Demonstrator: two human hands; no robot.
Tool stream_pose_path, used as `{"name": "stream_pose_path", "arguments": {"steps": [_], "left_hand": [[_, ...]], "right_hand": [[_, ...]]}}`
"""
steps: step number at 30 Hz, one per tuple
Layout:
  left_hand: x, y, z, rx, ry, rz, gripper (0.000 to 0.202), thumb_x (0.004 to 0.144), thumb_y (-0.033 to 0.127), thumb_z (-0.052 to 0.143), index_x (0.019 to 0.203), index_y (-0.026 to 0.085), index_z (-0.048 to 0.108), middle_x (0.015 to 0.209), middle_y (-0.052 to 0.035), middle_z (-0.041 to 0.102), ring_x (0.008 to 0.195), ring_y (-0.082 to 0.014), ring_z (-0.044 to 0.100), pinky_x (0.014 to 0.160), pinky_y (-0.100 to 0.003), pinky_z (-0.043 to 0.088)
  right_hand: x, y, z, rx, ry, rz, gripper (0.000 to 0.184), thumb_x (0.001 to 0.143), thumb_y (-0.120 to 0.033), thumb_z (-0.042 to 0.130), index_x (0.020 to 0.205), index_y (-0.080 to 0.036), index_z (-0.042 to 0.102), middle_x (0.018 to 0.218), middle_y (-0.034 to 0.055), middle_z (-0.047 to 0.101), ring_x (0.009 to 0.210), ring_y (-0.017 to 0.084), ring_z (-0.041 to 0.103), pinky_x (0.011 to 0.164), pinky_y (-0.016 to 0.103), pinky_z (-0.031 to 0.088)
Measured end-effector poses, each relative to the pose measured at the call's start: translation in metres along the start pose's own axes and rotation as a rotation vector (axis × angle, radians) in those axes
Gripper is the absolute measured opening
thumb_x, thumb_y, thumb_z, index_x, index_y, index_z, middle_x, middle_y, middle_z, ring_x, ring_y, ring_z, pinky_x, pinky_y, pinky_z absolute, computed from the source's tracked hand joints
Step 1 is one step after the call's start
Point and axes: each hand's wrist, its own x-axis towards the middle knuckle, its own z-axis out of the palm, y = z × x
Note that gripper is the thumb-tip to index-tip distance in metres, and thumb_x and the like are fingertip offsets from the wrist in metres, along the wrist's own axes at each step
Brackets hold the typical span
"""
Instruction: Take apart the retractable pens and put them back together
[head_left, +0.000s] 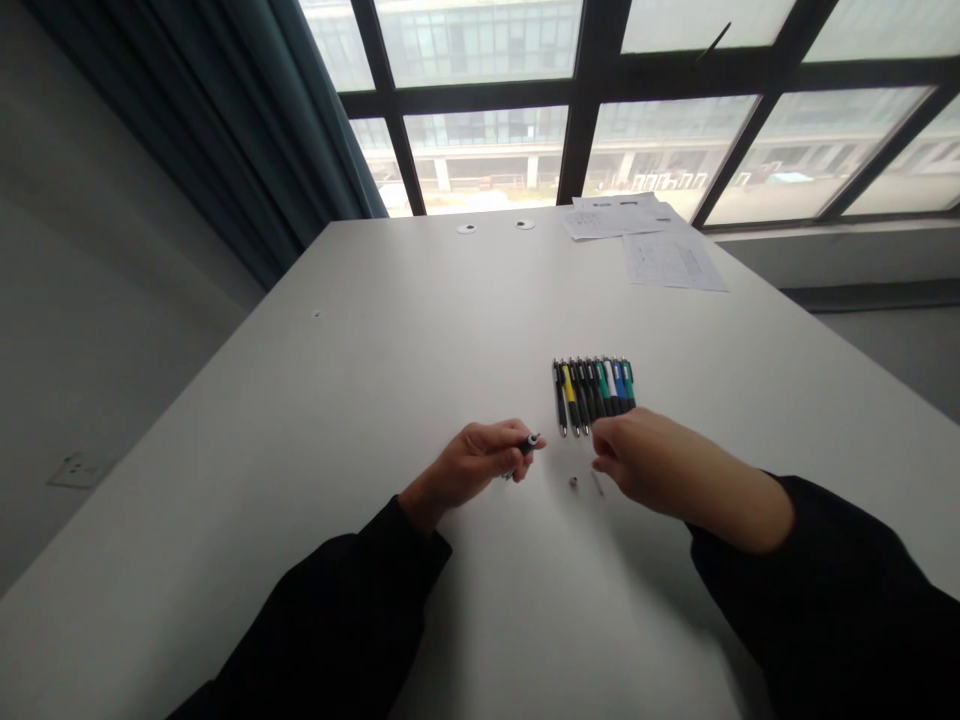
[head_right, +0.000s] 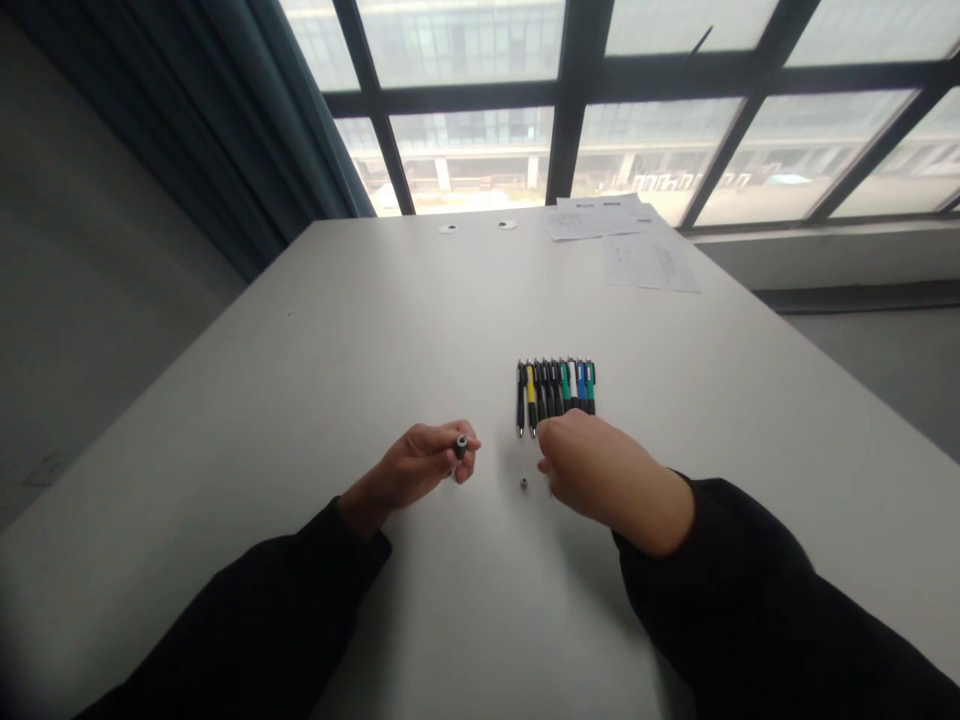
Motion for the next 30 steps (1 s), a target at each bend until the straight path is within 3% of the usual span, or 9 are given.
{"name": "stream_pose_path", "arguments": {"steps": [2, 7, 12, 15, 18, 21, 23, 30], "left_hand": [[0.001, 0.001, 0.004, -0.013, 0.005, 0.009, 0.023, 0.086, 0.035, 0.075, 0.105, 0.023, 0.080, 0.092, -0.0065, 0.062, 0.066, -0.0094, 0.058, 0.063, -0.027, 0.044], [0.002, 0.003, 0.009, -0.031, -0.002, 0.005, 0.023, 0.086, 0.035, 0.076, 0.105, 0.023, 0.080, 0.089, -0.0056, 0.061, 0.065, -0.0094, 0.058, 0.062, -0.026, 0.044], [0.000, 0.003, 0.009, -0.040, -0.018, -0.010, 0.024, 0.085, 0.034, 0.076, 0.105, 0.021, 0.080, 0.089, -0.0064, 0.062, 0.066, -0.0103, 0.059, 0.063, -0.028, 0.045], [-0.002, 0.002, 0.008, -0.056, -0.028, -0.012, 0.023, 0.086, 0.034, 0.076, 0.104, 0.022, 0.080, 0.089, -0.0063, 0.062, 0.066, -0.0102, 0.059, 0.064, -0.028, 0.045], [-0.003, 0.002, 0.007, -0.071, -0.050, -0.022, 0.021, 0.086, 0.033, 0.075, 0.102, 0.021, 0.080, 0.088, -0.0067, 0.062, 0.066, -0.0108, 0.060, 0.063, -0.028, 0.045], [-0.003, 0.001, 0.005, -0.078, -0.076, -0.032, 0.022, 0.086, 0.034, 0.075, 0.102, 0.020, 0.080, 0.088, -0.0073, 0.062, 0.066, -0.0116, 0.060, 0.063, -0.028, 0.046], [-0.002, 0.001, 0.004, -0.078, -0.088, -0.035, 0.023, 0.086, 0.034, 0.075, 0.104, 0.021, 0.080, 0.090, -0.0071, 0.062, 0.067, -0.0115, 0.060, 0.064, -0.028, 0.046], [0.000, 0.004, 0.004, -0.045, -0.111, -0.055, 0.025, 0.087, 0.035, 0.074, 0.104, 0.018, 0.079, 0.087, -0.0071, 0.061, 0.070, -0.0125, 0.058, 0.066, -0.028, 0.046]], "right_hand": [[0.004, 0.003, 0.012, -0.027, -0.076, 0.011, 0.015, 0.082, -0.026, 0.070, 0.074, -0.015, 0.073, 0.070, 0.0112, 0.071, 0.065, 0.023, 0.069, 0.054, 0.029, 0.044], [0.010, 0.007, 0.030, -0.026, -0.122, -0.019, 0.011, 0.079, -0.016, 0.067, 0.073, -0.012, 0.075, 0.067, 0.0131, 0.070, 0.066, 0.023, 0.071, 0.058, 0.027, 0.047], [0.009, 0.007, 0.025, 0.019, -0.129, -0.057, 0.015, 0.075, -0.010, 0.061, 0.064, -0.012, 0.071, 0.065, 0.0136, 0.069, 0.060, 0.023, 0.067, 0.052, 0.028, 0.041], [0.006, 0.004, 0.012, 0.092, -0.122, -0.090, 0.008, 0.070, -0.012, 0.065, 0.062, -0.015, 0.066, 0.060, 0.0066, 0.065, 0.055, 0.017, 0.060, 0.050, 0.026, 0.039], [0.000, -0.002, -0.002, 0.343, -0.043, -0.197, 0.004, 0.079, -0.018, 0.063, 0.075, -0.018, 0.062, 0.064, -0.0018, 0.060, 0.057, 0.010, 0.053, 0.053, 0.021, 0.039], [-0.007, -0.010, -0.006, 0.859, 0.162, -0.343, 0.007, 0.087, -0.022, 0.061, 0.082, -0.019, 0.057, 0.061, -0.0067, 0.046, 0.053, 0.007, 0.041, 0.049, 0.020, 0.035], [-0.010, -0.015, -0.004, 1.066, 0.263, -0.405, 0.010, 0.089, -0.025, 0.064, 0.085, -0.020, 0.057, 0.061, -0.0077, 0.042, 0.053, 0.007, 0.037, 0.048, 0.021, 0.032], [-0.007, -0.023, 0.004, 1.190, 0.333, -0.408, 0.013, 0.091, -0.031, 0.067, 0.091, -0.019, 0.063, 0.061, -0.0071, 0.042, 0.053, 0.008, 0.037, 0.048, 0.023, 0.031]]}}
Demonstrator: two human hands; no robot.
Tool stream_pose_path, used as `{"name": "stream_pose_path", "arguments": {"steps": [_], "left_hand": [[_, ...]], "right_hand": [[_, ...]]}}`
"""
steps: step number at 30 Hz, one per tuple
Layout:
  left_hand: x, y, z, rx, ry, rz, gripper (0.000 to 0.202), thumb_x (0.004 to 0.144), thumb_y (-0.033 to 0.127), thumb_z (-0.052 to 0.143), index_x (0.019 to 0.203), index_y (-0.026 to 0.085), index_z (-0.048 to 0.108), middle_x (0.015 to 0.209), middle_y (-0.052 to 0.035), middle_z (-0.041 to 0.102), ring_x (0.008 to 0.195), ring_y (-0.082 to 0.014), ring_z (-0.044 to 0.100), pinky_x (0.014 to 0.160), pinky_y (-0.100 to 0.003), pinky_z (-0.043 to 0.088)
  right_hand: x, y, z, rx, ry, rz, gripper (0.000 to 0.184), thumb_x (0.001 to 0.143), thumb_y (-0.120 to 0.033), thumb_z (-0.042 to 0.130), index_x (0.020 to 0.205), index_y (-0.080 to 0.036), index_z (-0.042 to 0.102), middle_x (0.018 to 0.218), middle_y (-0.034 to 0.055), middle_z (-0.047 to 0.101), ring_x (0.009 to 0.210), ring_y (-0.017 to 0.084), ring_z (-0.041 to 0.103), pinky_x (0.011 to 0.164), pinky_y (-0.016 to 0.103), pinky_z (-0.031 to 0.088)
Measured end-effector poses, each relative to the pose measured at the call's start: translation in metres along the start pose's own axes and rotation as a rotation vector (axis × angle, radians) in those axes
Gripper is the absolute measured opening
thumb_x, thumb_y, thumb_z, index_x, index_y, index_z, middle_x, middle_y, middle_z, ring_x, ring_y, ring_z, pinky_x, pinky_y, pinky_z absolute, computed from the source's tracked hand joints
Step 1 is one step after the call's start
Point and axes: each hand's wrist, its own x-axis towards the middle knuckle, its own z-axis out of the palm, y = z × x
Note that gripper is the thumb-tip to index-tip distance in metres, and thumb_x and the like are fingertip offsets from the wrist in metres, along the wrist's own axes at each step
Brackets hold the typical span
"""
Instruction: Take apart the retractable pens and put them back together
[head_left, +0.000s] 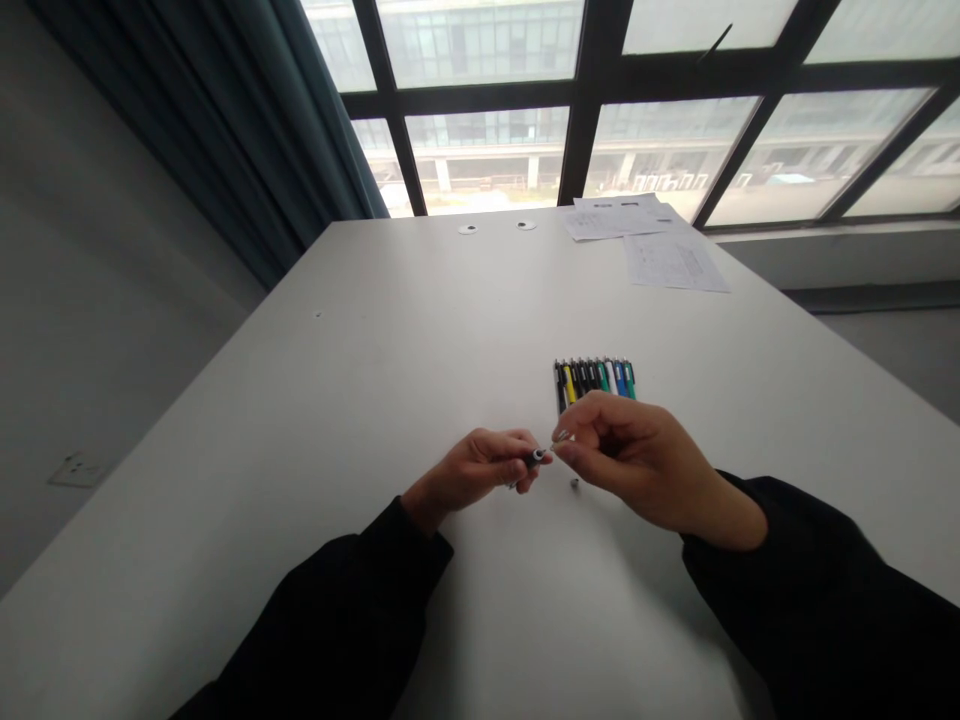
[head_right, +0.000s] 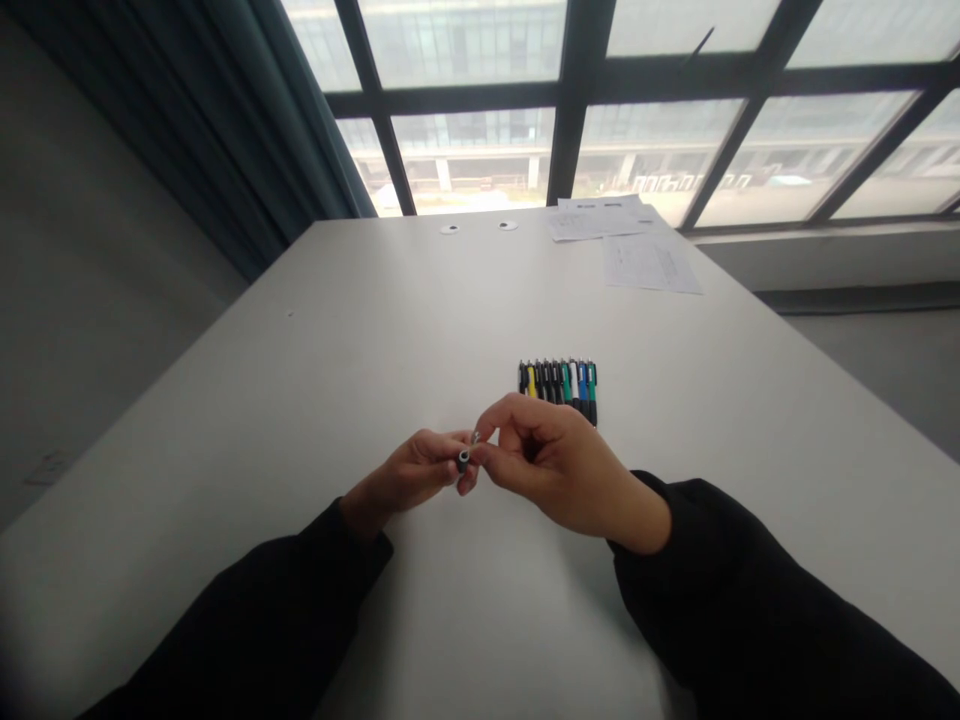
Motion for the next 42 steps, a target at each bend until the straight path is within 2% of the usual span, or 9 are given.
{"name": "stream_pose_path", "arguments": {"steps": [9, 20, 24, 26, 30, 33, 35, 38, 42], "left_hand": [[0.001, 0.001, 0.000, 0.005, -0.019, 0.014, 0.021, 0.087, 0.034, 0.073, 0.100, 0.018, 0.079, 0.087, -0.0067, 0.062, 0.072, -0.0130, 0.059, 0.067, -0.028, 0.047], [0.003, 0.004, 0.003, 0.017, 0.017, -0.017, 0.024, 0.083, 0.036, 0.077, 0.090, 0.014, 0.079, 0.084, -0.0076, 0.062, 0.071, -0.0137, 0.059, 0.067, -0.028, 0.048], [0.001, 0.003, 0.001, 0.014, 0.031, -0.013, 0.027, 0.084, 0.038, 0.076, 0.102, 0.018, 0.079, 0.088, -0.0067, 0.061, 0.069, -0.0121, 0.059, 0.065, -0.027, 0.047], [-0.001, 0.002, 0.001, 0.012, 0.036, -0.010, 0.029, 0.084, 0.039, 0.076, 0.103, 0.018, 0.079, 0.087, -0.0063, 0.061, 0.067, -0.0115, 0.059, 0.064, -0.027, 0.047], [0.000, 0.003, 0.005, 0.007, 0.056, -0.013, 0.027, 0.083, 0.039, 0.077, 0.096, 0.016, 0.080, 0.087, -0.0074, 0.063, 0.065, -0.0117, 0.059, 0.064, -0.028, 0.047], [0.001, 0.003, 0.009, -0.003, 0.068, -0.018, 0.027, 0.081, 0.040, 0.079, 0.093, 0.015, 0.079, 0.088, -0.0081, 0.064, 0.065, -0.0115, 0.059, 0.064, -0.029, 0.048], [0.001, 0.003, 0.010, -0.010, 0.068, -0.029, 0.027, 0.081, 0.039, 0.079, 0.093, 0.014, 0.079, 0.088, -0.0081, 0.064, 0.065, -0.0116, 0.060, 0.064, -0.029, 0.048], [-0.002, 0.004, 0.010, -0.024, 0.043, -0.065, 0.032, 0.083, 0.040, 0.077, 0.098, 0.012, 0.078, 0.078, -0.0061, 0.063, 0.057, -0.0108, 0.060, 0.056, -0.026, 0.047], [-0.005, 0.007, 0.009, -0.055, 0.005, -0.145, 0.042, 0.088, 0.042, 0.071, 0.114, 0.010, 0.074, 0.066, -0.0022, 0.059, 0.041, -0.0061, 0.049, 0.037, -0.018, 0.034]], "right_hand": [[0.001, -0.002, -0.002, -0.048, -0.039, 0.016, 0.016, 0.092, -0.034, 0.067, 0.093, -0.018, 0.067, 0.059, -0.0068, 0.042, 0.053, 0.009, 0.037, 0.048, 0.023, 0.030], [0.002, -0.006, -0.005, -0.333, -0.097, -0.091, 0.015, 0.094, -0.030, 0.063, 0.092, -0.017, 0.069, 0.057, -0.0074, 0.043, 0.050, 0.006, 0.036, 0.049, 0.021, 0.030], [0.003, -0.009, -0.015, -0.349, -0.186, 0.090, 0.036, 0.084, -0.048, 0.074, 0.103, -0.019, 0.062, 0.062, -0.0075, 0.049, 0.052, 0.008, 0.043, 0.048, 0.021, 0.035], [0.004, -0.004, -0.018, -0.477, -0.259, 0.206, 0.045, 0.076, -0.052, 0.079, 0.103, -0.021, 0.061, 0.070, -0.0046, 0.058, 0.059, 0.011, 0.052, 0.053, 0.022, 0.040], [0.003, 0.019, -0.015, -0.836, -0.419, 0.326, 0.035, 0.068, -0.029, 0.086, 0.098, -0.021, 0.069, 0.090, 0.0042, 0.071, 0.079, 0.021, 0.064, 0.067, 0.028, 0.044], [0.002, 0.033, -0.010, -0.833, -0.498, 0.325, 0.010, 0.073, -0.012, 0.074, 0.080, -0.018, 0.072, 0.080, 0.0050, 0.072, 0.073, 0.019, 0.065, 0.065, 0.027, 0.044], [0.003, 0.032, -0.011, -0.815, -0.518, 0.288, 0.013, 0.077, -0.007, 0.065, 0.074, -0.017, 0.071, 0.077, 0.0048, 0.071, 0.072, 0.017, 0.065, 0.067, 0.027, 0.045], [0.005, 0.017, -0.017, -0.697, -0.437, 0.209, 0.009, 0.084, -0.012, 0.064, 0.087, -0.017, 0.071, 0.085, 0.0050, 0.072, 0.075, 0.016, 0.066, 0.071, 0.026, 0.049], [0.004, -0.002, -0.024, -0.203, -0.107, 0.059, 0.016, 0.086, -0.030, 0.072, 0.096, -0.019, 0.066, 0.088, 0.0045, 0.071, 0.079, 0.017, 0.068, 0.073, 0.030, 0.056]]}}
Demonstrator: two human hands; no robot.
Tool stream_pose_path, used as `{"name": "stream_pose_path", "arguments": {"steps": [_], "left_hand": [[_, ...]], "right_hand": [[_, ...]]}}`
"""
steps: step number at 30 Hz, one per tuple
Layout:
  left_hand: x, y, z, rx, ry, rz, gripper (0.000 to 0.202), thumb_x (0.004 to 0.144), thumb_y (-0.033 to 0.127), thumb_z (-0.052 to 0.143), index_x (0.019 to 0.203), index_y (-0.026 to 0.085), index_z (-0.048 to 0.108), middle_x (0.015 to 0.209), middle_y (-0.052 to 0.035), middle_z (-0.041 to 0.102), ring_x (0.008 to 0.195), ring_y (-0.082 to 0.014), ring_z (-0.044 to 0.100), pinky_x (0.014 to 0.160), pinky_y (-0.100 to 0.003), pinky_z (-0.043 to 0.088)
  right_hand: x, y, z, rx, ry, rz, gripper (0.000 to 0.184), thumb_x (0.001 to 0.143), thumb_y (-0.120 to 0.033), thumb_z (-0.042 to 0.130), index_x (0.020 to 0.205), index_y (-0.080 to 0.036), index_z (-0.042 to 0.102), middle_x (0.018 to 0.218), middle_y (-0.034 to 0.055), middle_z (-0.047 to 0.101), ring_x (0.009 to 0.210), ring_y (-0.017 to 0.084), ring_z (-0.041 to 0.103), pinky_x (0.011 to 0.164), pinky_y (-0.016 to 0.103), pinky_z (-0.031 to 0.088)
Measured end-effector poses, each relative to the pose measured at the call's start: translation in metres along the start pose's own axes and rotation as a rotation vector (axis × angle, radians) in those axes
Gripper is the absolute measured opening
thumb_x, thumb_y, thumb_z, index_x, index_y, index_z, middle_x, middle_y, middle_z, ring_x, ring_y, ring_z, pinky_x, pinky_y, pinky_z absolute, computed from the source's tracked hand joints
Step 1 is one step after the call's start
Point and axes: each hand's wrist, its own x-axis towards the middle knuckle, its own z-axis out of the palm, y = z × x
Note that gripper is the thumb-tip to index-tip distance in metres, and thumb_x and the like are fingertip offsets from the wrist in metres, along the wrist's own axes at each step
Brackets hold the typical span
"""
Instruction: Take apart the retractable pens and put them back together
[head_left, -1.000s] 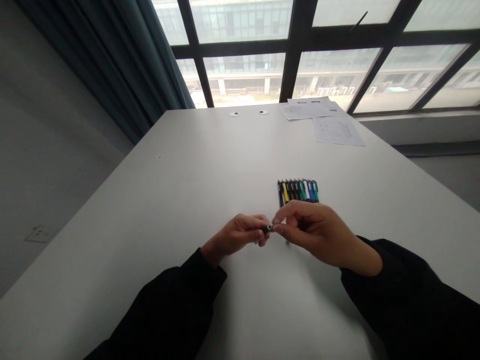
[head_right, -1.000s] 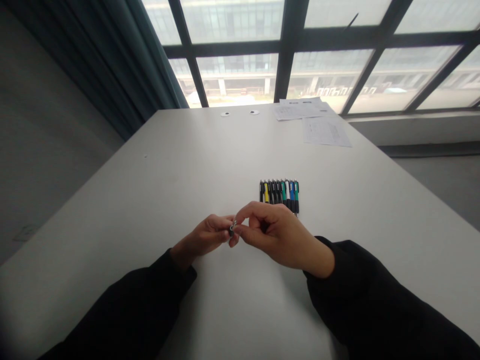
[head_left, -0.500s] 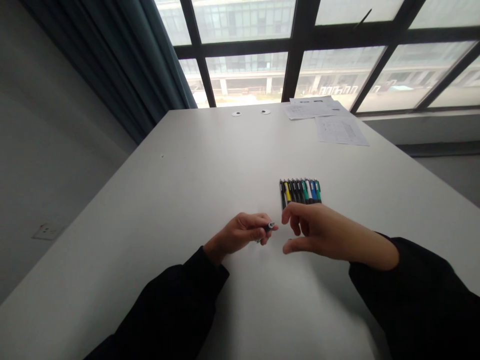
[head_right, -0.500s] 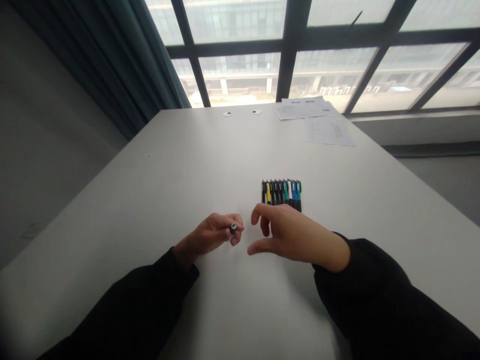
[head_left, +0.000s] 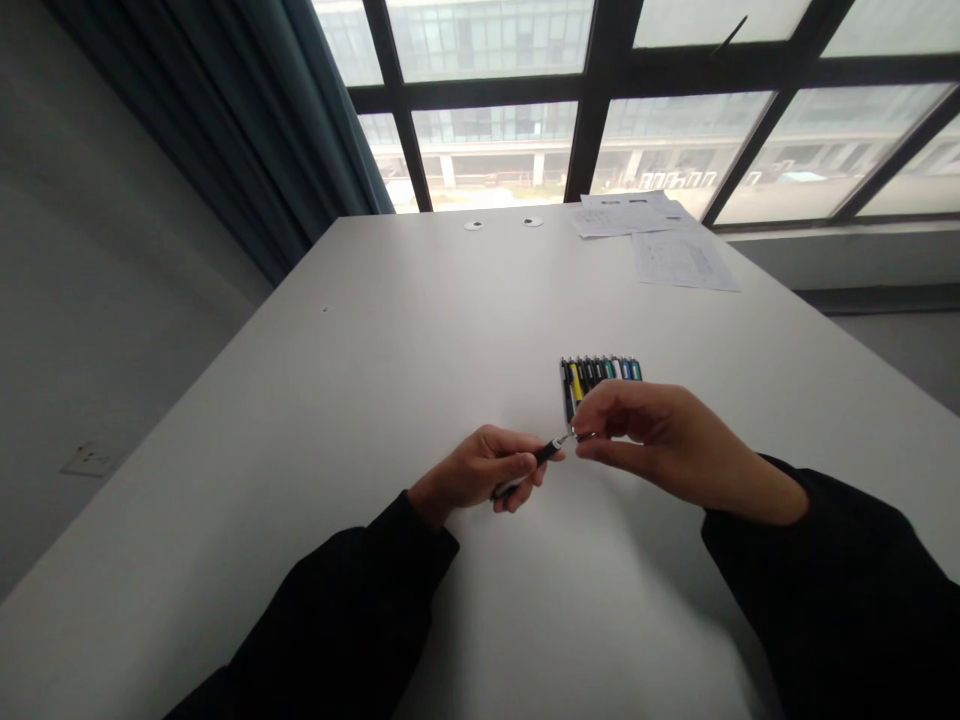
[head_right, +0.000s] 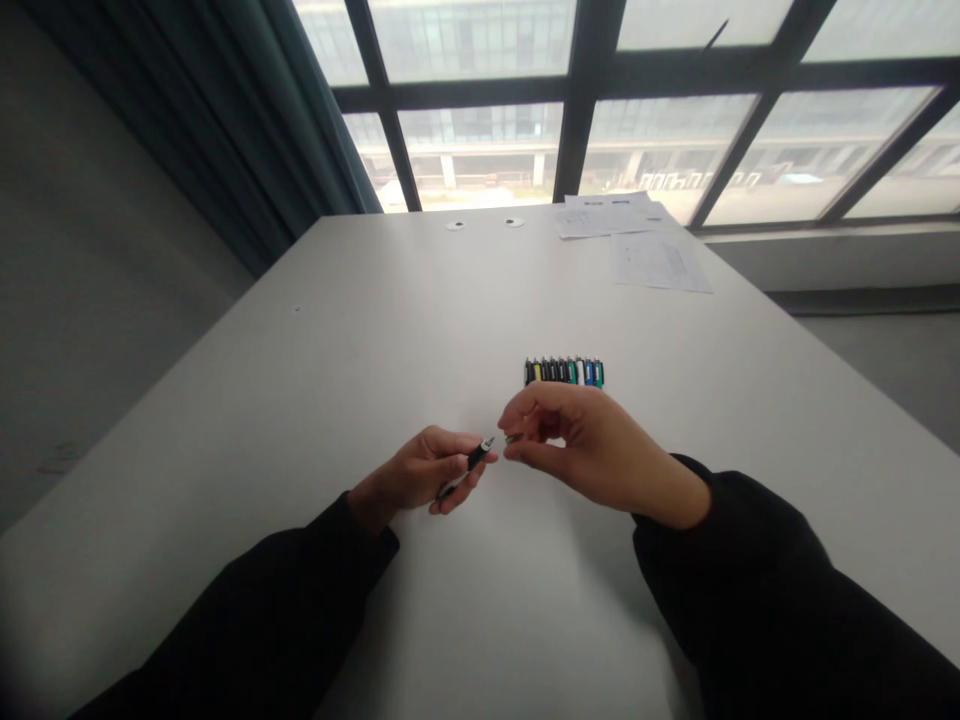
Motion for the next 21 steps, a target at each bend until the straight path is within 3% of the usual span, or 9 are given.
{"name": "stream_pose_path", "arguments": {"steps": [4, 21], "left_hand": [[-0.0016, 0.0023, 0.0017, -0.024, 0.018, -0.058, 0.042, 0.088, 0.041, 0.071, 0.116, 0.010, 0.073, 0.075, -0.0036, 0.060, 0.041, -0.0023, 0.044, 0.036, -0.016, 0.028], [-0.0002, 0.0069, 0.0048, 0.017, 0.045, -0.112, 0.042, 0.087, 0.045, 0.071, 0.106, 0.008, 0.074, 0.074, -0.0027, 0.059, 0.040, -0.0016, 0.042, 0.036, -0.018, 0.026]], "right_hand": [[-0.0027, -0.0030, 0.0014, 0.112, 0.076, -0.079, 0.016, 0.087, -0.028, 0.072, 0.098, -0.018, 0.068, 0.093, 0.0060, 0.071, 0.085, 0.019, 0.070, 0.078, 0.034, 0.058], [-0.0013, -0.0056, 0.0017, -0.085, 0.046, -0.123, 0.012, 0.090, -0.025, 0.068, 0.100, -0.017, 0.068, 0.094, 0.0061, 0.073, 0.084, 0.018, 0.070, 0.078, 0.032, 0.059]]}}
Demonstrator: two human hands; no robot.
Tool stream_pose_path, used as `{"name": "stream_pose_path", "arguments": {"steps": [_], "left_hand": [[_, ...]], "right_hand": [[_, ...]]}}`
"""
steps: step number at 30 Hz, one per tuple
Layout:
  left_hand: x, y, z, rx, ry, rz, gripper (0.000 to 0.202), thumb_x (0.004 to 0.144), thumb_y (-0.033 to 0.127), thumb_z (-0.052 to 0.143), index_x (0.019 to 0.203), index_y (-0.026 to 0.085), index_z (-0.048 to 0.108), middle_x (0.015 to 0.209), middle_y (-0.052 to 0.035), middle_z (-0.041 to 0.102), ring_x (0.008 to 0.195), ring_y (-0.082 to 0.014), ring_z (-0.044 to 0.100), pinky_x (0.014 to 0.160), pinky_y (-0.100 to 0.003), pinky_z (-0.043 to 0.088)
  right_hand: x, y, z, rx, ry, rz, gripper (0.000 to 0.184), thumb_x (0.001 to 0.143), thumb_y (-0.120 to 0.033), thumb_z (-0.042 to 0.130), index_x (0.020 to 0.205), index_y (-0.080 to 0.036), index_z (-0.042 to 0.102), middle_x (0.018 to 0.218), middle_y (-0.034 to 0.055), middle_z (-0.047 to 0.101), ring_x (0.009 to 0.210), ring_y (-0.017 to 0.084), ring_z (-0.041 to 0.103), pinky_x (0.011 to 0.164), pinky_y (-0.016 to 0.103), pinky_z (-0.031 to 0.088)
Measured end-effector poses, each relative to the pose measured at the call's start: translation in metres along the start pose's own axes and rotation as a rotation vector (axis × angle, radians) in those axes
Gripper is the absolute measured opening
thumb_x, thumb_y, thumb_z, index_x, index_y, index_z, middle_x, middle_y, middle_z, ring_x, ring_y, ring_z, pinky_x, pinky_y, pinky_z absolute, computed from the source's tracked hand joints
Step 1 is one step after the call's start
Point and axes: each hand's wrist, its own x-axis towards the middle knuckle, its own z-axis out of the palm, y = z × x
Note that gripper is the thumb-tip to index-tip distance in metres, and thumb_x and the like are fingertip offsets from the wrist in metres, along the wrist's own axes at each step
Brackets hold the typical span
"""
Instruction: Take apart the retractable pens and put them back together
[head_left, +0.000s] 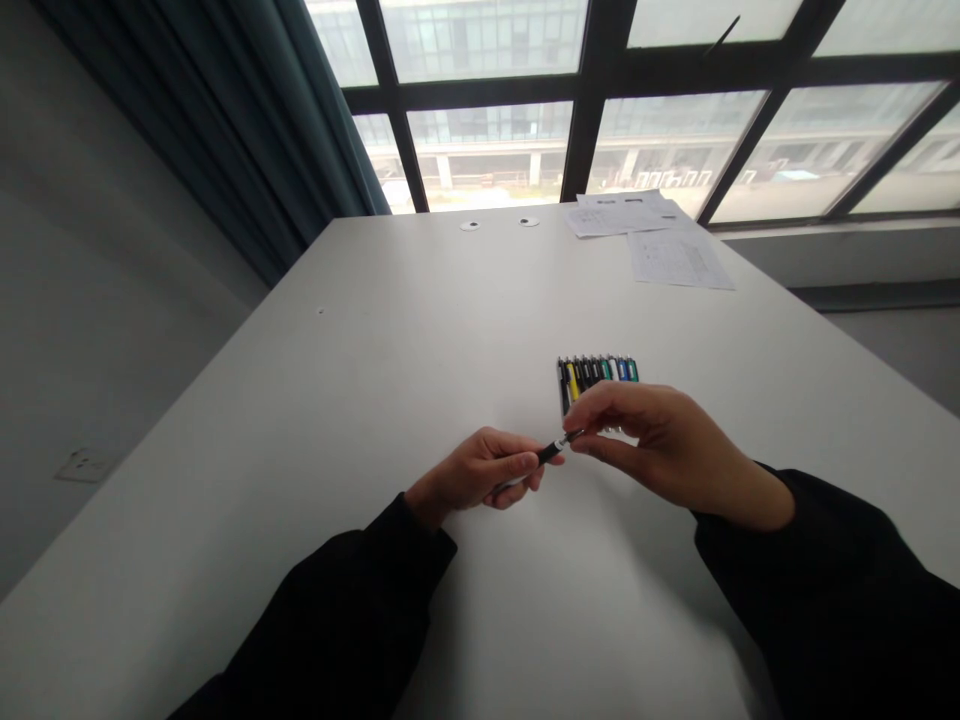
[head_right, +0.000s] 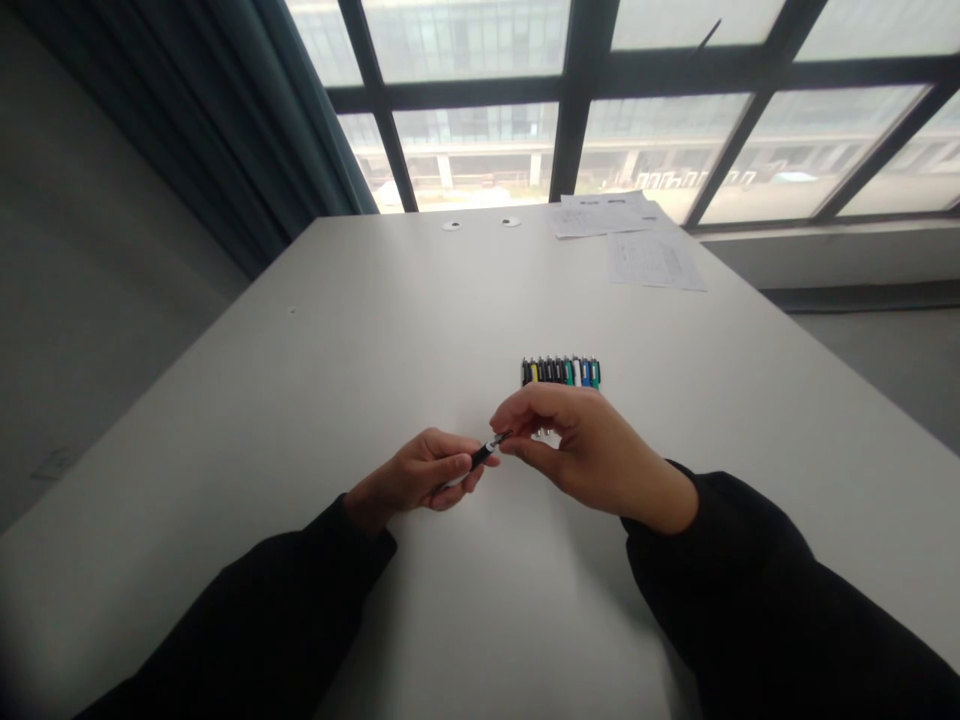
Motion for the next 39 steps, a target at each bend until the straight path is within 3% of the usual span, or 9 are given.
{"name": "stream_pose_path", "arguments": {"steps": [12, 19, 25, 28, 35, 39], "left_hand": [[0.000, 0.001, 0.000, 0.041, -0.010, -0.025, 0.041, 0.088, 0.046, 0.069, 0.098, 0.006, 0.071, 0.070, -0.0008, 0.055, 0.041, -0.0018, 0.041, 0.036, -0.017, 0.025], [0.000, 0.004, 0.002, 0.077, -0.017, -0.018, 0.039, 0.090, 0.045, 0.068, 0.101, 0.008, 0.070, 0.073, -0.0017, 0.057, 0.041, -0.0021, 0.041, 0.037, -0.018, 0.025], [0.000, 0.006, 0.001, 0.143, -0.039, -0.042, 0.039, 0.091, 0.046, 0.065, 0.081, 0.008, 0.066, 0.048, 0.0054, 0.043, 0.037, -0.0041, 0.035, 0.037, -0.019, 0.024], [0.000, 0.007, 0.001, 0.174, -0.044, -0.054, 0.040, 0.091, 0.047, 0.065, 0.079, 0.009, 0.065, 0.045, 0.0058, 0.043, 0.037, -0.0046, 0.034, 0.038, -0.019, 0.024], [0.001, 0.008, 0.004, 0.221, -0.052, -0.076, 0.043, 0.090, 0.050, 0.064, 0.080, 0.009, 0.065, 0.046, 0.0056, 0.044, 0.038, -0.0048, 0.034, 0.039, -0.020, 0.026], [0.001, 0.008, 0.004, 0.227, -0.052, -0.079, 0.042, 0.091, 0.050, 0.063, 0.080, 0.010, 0.064, 0.046, 0.0055, 0.045, 0.038, -0.0050, 0.034, 0.040, -0.020, 0.026]], "right_hand": [[0.000, 0.002, -0.001, -0.081, -0.019, -0.036, 0.011, 0.090, -0.025, 0.069, 0.098, -0.017, 0.069, 0.091, 0.0051, 0.074, 0.081, 0.016, 0.070, 0.076, 0.029, 0.058], [0.001, 0.002, 0.000, -0.111, -0.064, -0.071, 0.008, 0.090, -0.020, 0.068, 0.098, -0.018, 0.069, 0.089, 0.0030, 0.074, 0.080, 0.013, 0.070, 0.075, 0.025, 0.056], [0.000, 0.003, 0.001, -0.215, -0.059, -0.074, 0.006, 0.088, -0.022, 0.072, 0.093, -0.018, 0.070, 0.083, 0.0008, 0.074, 0.074, 0.011, 0.067, 0.071, 0.022, 0.052], [0.000, 0.004, 0.002, -0.275, -0.079, -0.057, 0.007, 0.089, -0.025, 0.072, 0.088, -0.018, 0.070, 0.078, 0.0004, 0.073, 0.069, 0.011, 0.065, 0.067, 0.021, 0.049], [0.002, 0.009, 0.009, -0.598, -0.193, -0.029, 0.041, 0.100, -0.040, 0.052, 0.069, -0.016, 0.066, 0.062, 0.0039, 0.065, 0.057, 0.015, 0.056, 0.059, 0.029, 0.036], [-0.001, 0.006, 0.004, -0.529, -0.224, -0.003, 0.030, 0.093, -0.046, 0.063, 0.093, -0.016, 0.066, 0.079, 0.0053, 0.069, 0.066, 0.016, 0.059, 0.061, 0.027, 0.038]]}}
